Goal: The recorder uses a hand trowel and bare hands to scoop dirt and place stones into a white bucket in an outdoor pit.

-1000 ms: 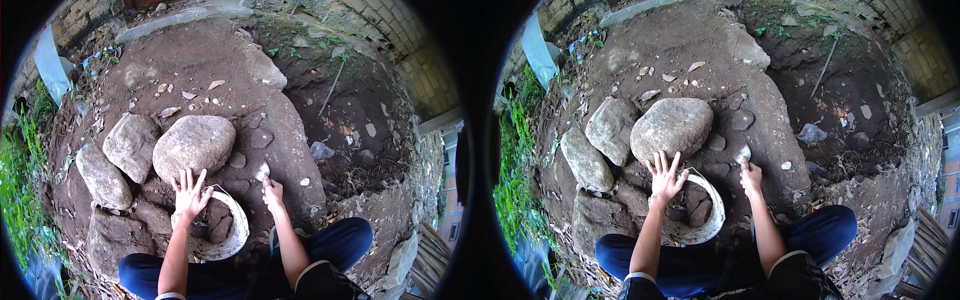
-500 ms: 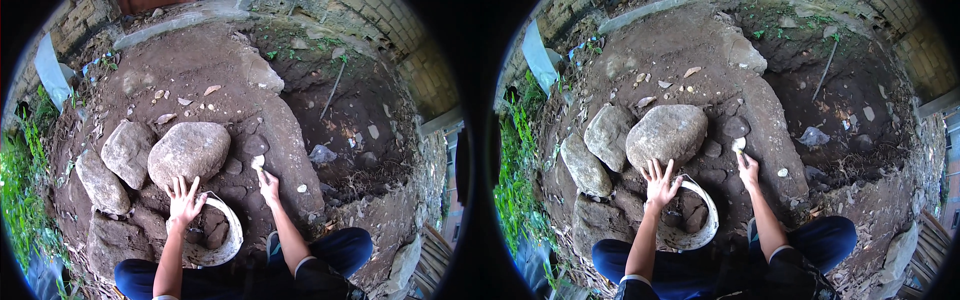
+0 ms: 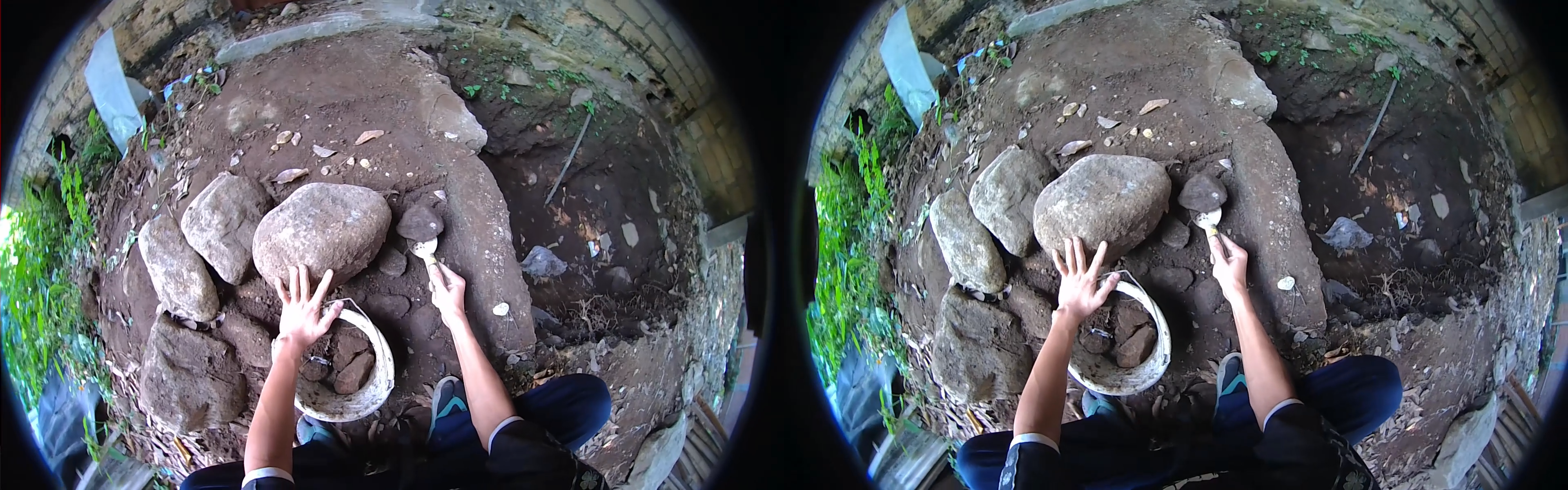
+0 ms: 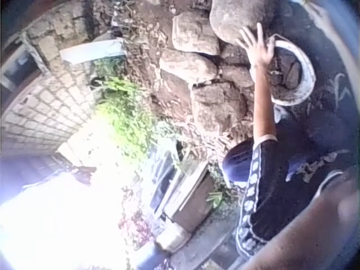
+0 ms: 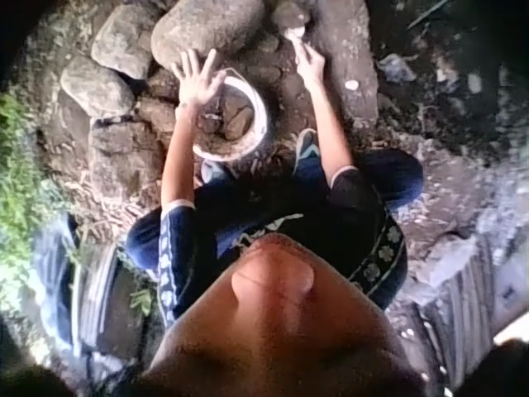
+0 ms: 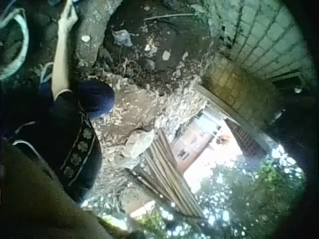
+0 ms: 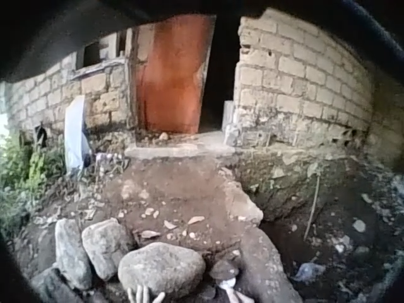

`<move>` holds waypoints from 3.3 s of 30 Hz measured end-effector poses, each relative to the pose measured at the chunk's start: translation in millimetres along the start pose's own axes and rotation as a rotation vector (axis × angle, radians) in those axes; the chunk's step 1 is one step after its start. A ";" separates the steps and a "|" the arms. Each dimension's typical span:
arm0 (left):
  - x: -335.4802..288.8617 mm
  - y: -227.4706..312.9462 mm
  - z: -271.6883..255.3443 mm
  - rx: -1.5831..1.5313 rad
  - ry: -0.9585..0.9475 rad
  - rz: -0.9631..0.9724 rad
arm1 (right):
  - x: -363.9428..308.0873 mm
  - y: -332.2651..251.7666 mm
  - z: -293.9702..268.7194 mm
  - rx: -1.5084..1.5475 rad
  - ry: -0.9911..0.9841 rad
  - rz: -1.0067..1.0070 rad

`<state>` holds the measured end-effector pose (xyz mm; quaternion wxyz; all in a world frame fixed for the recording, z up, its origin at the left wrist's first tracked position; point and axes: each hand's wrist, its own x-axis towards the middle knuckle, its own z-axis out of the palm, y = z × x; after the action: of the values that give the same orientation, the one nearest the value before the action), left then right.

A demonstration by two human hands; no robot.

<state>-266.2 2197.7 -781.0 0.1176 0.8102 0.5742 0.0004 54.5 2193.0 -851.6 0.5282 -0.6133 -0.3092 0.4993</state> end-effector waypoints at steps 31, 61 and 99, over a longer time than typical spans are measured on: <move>-106.8 -33.9 6.2 -0.213 0.257 -0.013 | -227.2 -120.1 11.3 -0.835 -0.302 -0.362; -99.6 -16.4 5.1 -0.023 0.162 0.280 | -159.0 35.4 -8.8 -0.081 0.087 0.438; -98.4 -28.6 3.2 -0.278 0.276 0.206 | -177.9 -48.9 -11.5 -0.819 0.087 -0.167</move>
<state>-325.9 2114.5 -776.3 0.1477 0.8328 0.4936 0.2025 17.3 2040.1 -754.7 0.2922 -0.7659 -0.5082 0.2642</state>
